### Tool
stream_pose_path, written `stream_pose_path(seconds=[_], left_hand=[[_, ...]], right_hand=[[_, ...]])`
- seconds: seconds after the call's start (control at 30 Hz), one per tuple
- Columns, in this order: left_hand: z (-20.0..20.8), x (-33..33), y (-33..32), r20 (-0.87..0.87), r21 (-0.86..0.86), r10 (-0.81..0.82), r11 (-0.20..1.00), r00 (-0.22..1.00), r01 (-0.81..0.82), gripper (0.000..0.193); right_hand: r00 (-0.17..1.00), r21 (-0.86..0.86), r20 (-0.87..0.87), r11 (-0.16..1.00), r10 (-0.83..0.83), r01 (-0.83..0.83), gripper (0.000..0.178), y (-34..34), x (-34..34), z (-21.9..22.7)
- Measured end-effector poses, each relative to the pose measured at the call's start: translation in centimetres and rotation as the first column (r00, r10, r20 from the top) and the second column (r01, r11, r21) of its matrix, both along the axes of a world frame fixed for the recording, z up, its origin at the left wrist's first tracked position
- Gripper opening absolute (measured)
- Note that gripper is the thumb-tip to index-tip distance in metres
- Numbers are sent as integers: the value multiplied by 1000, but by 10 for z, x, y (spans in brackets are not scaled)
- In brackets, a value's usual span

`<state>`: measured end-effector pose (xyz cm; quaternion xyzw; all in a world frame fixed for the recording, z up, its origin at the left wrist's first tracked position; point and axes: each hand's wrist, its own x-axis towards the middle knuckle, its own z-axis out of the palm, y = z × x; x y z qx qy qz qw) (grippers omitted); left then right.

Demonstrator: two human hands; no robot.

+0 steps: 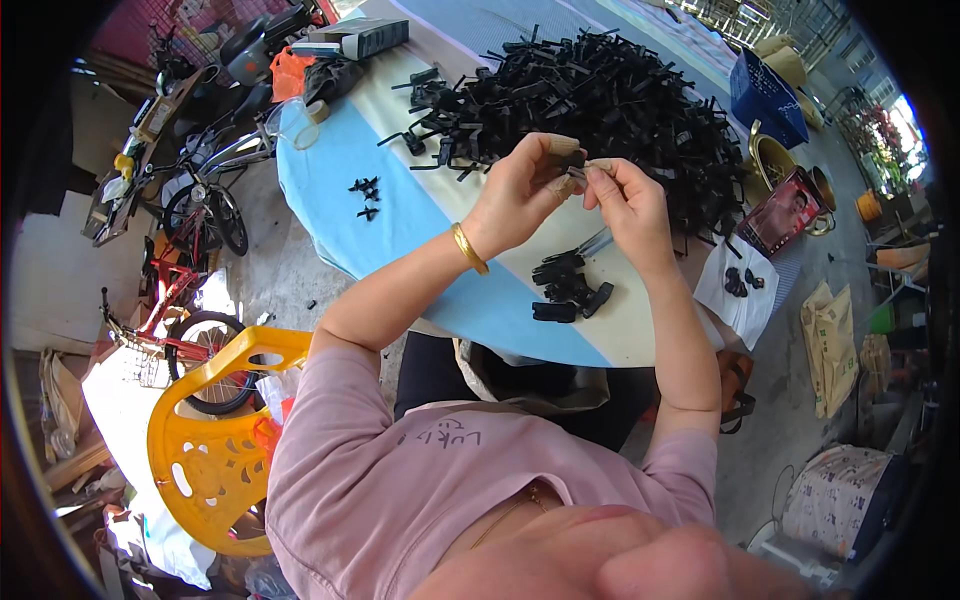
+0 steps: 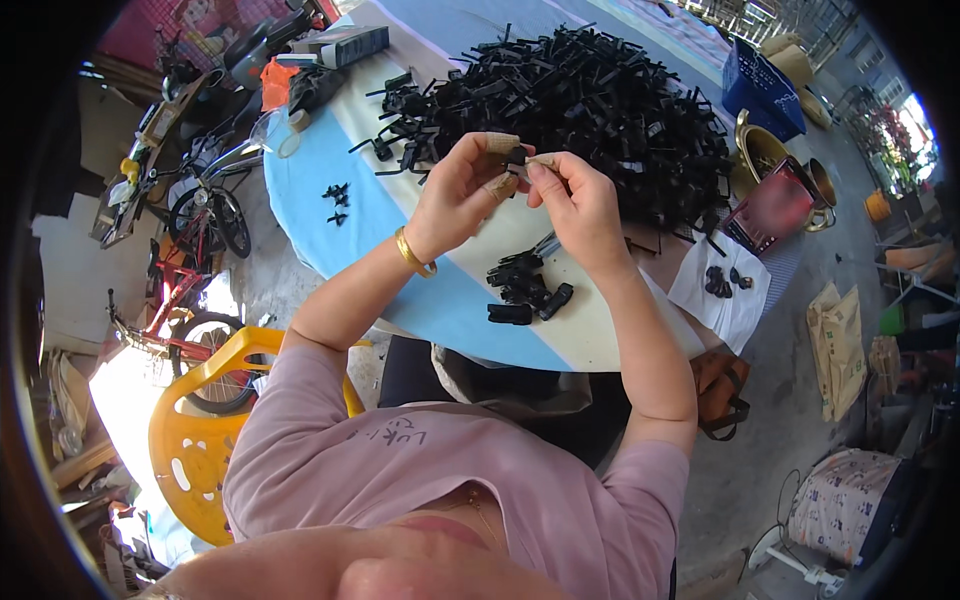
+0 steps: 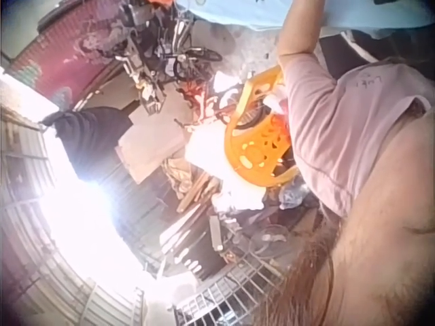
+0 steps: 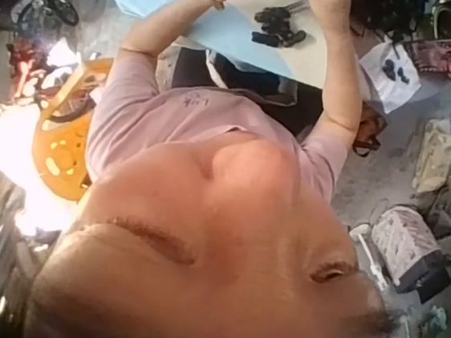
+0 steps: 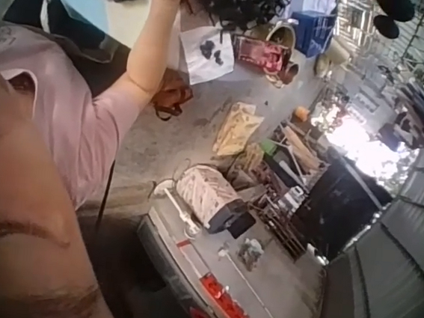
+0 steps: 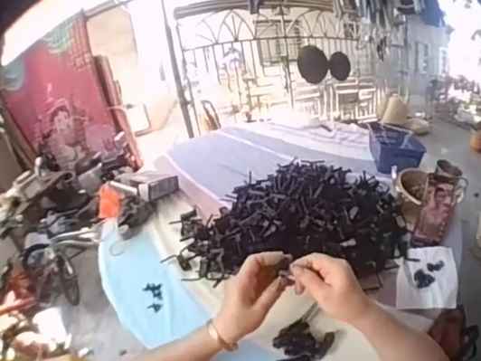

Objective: Assembling small black plastic mechanical components by hand.

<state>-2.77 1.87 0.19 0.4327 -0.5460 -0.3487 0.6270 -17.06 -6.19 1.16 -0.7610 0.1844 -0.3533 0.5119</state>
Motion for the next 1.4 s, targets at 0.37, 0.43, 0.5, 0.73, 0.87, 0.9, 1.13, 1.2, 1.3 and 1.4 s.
stream_pose_path(seconds=[0.37, 0.43, 0.5, 0.73, 0.87, 0.9, 1.13, 1.2, 1.3, 1.4], left_hand=[[-5, -6, 6, 129, -126, 252, 964, 959, -236, 23], [-1, -4, 9, 270, -201, 309, 944, 912, -260, 23], [0, -3, 8, 402, -285, 369, 920, 838, -269, 23], [15, 11, -2, -523, 47, -71, 993, 850, 111, 36], [15, 14, -3, -744, 18, -252, 918, 619, 395, 34], [13, 13, -2, -744, 18, -251, 919, 620, 394, 34], [15, 3, 4, -127, 114, -312, 938, 942, 326, 44], [15, -2, 8, -101, 82, -292, 950, 951, 300, 48], [12, -6, 8, -85, 35, -250, 967, 965, 253, 56], [6, -3, 5, -17, 85, -112, 990, 994, 113, 50]], right_hand=[[998, -4, -39, 999, -40, 40, 18, 12, 4, 1], [997, 57, -70, 998, -27, 31, 18, 11, 2, 0], [996, 114, -94, 993, -13, 23, 18, 7, 2, 0], [997, -104, 61, 994, -38, 44, 10, 3, -5, 12], [993, -133, 118, 990, -23, 39, 15, 2, -9, 16], [986, -113, 164, 993, 4, 14, 15, 3, -10, 17], [995, 111, 95, 994, -15, 5, 16, 1, -10, 18], [998, 117, -49, 992, -30, 36, 18, 1, -8, 19], [999, 109, -17, 993, -43, 45, 15, 0, -5, 14], [995, 308, -20, 947, 99, -88, 16, 1, -7, 18]])
